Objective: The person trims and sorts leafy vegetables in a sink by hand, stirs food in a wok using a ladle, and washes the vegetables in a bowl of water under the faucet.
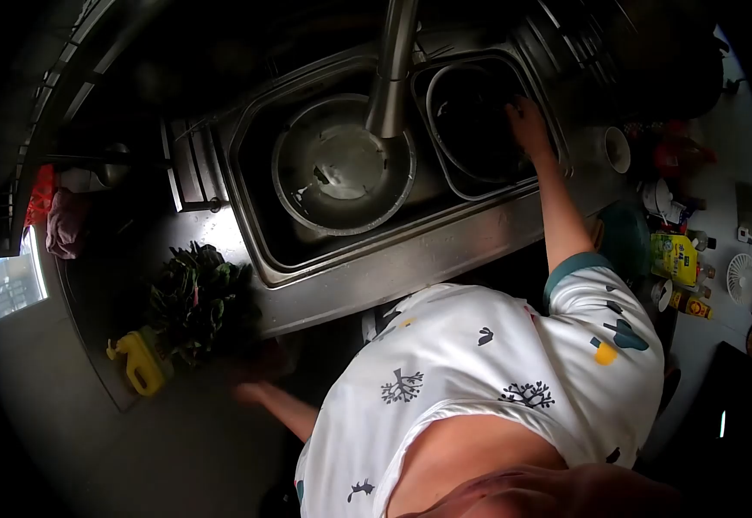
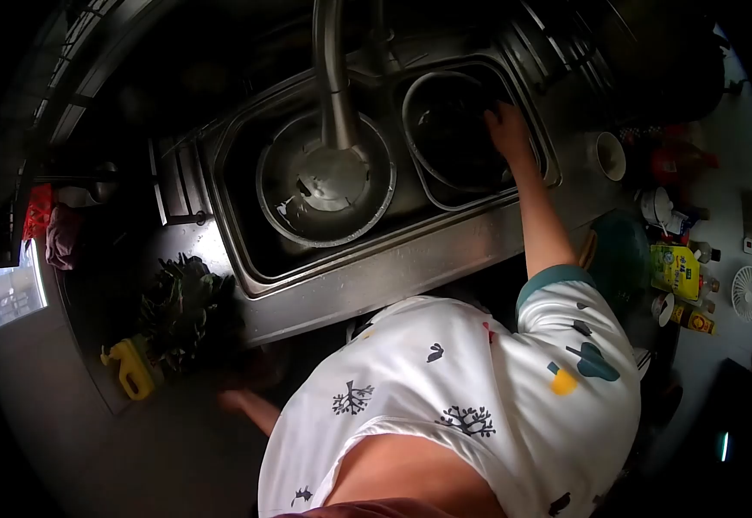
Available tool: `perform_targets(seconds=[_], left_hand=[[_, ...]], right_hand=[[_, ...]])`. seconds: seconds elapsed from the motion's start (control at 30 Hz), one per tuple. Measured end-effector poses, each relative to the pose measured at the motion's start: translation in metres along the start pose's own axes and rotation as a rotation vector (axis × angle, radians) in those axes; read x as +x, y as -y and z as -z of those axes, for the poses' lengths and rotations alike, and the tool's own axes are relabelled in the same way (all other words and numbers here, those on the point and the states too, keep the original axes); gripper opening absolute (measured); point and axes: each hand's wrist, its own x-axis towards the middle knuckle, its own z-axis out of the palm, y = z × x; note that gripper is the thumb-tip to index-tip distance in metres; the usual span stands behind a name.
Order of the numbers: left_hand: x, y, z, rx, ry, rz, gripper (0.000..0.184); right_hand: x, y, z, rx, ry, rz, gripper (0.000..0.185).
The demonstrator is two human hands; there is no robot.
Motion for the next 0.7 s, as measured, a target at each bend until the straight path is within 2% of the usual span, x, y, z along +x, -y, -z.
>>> perform_targets(seconds=[0.07,0.1,0.13,0.17,0.2,0.23,0.27,0.3,0.33,0.4,0.43,0.47,0.5,0.53,0.57,0.6,0.63,0.7], left_hand=[[-0.074,-0.04,-0.009,-0.109,0.041,-0.212,0.024],[-0.112,-0.059,-0.018,-0.195,0.202,-0.274,0.023],[-0.149,-0.072,-0.036,-0.213,0.213,-0.474,0.022],[-0.171,-0.077,-0.047,-0.167,0.357,-0.597,0.022],[-0.194,-0.078,-0.065,-0.169,0.476,-0.743,0.02],[-0.219,-0.083,-0.084,-0.191,0.666,-0.736,0.018],[-0.241,-0.083,-0.109,-0.11,0.738,-0.846,0.019],[-0.259,-0.081,-0.13,-0.082,0.916,-0.772,0.018],[-0.268,-0.074,-0.156,0.031,1.001,-0.834,0.016],[-0.276,-0.058,-0.21,0.177,1.001,-1.035,0.019],[-0.263,-0.043,-0.24,0.288,0.989,-1.022,0.031],[-0.248,-0.028,-0.267,0.459,0.888,-0.985,0.047],[-0.236,-0.012,-0.288,0.605,0.758,-0.857,0.059],[-0.235,-0.005,-0.298,0.742,0.664,-0.659,0.064],[-0.198,0.032,-0.332,0.765,0.66,-0.469,0.063],[-0.16,0.062,-0.355,0.737,0.901,-0.199,0.059],[-0.14,0.078,-0.369,0.691,1.129,0.081,0.054],[-0.141,0.083,-0.358,0.749,1.172,0.158,0.042]], right_hand=[[0.003,0.02,-0.011,0.142,-0.08,0.126,0.032],[0.005,0.032,-0.011,0.206,-0.129,0.185,0.031],[0.002,0.064,-0.008,0.343,-0.035,0.171,0.03],[-0.004,0.107,-0.004,0.477,0.059,0.157,0.03],[-0.003,0.13,-0.013,0.656,0.136,0.305,0.031],[-0.003,0.153,-0.023,0.842,0.245,0.441,0.032],[-0.01,0.196,-0.008,0.924,0.373,0.522,0.036],[-0.007,0.209,-0.031,1.214,0.614,0.291,0.04],[-0.013,0.226,-0.021,1.172,0.611,0.355,0.039],[-0.007,0.218,-0.015,1.132,0.685,0.351,0.04],[-0.004,0.211,-0.01,1.105,0.725,0.349,0.04],[-0.006,0.209,0.012,0.791,0.651,0.475,0.041],[-0.005,0.189,0.007,0.9,0.621,0.416,0.038],[0.002,0.17,0.029,0.811,0.672,0.392,0.032],[0.011,0.145,0.041,0.896,0.671,0.449,0.028],[0.017,0.122,0.057,0.836,0.573,0.501,0.026],[0.019,0.107,0.075,0.777,0.489,0.442,0.027],[0.032,0.09,0.088,0.726,0.427,0.43,0.029]])
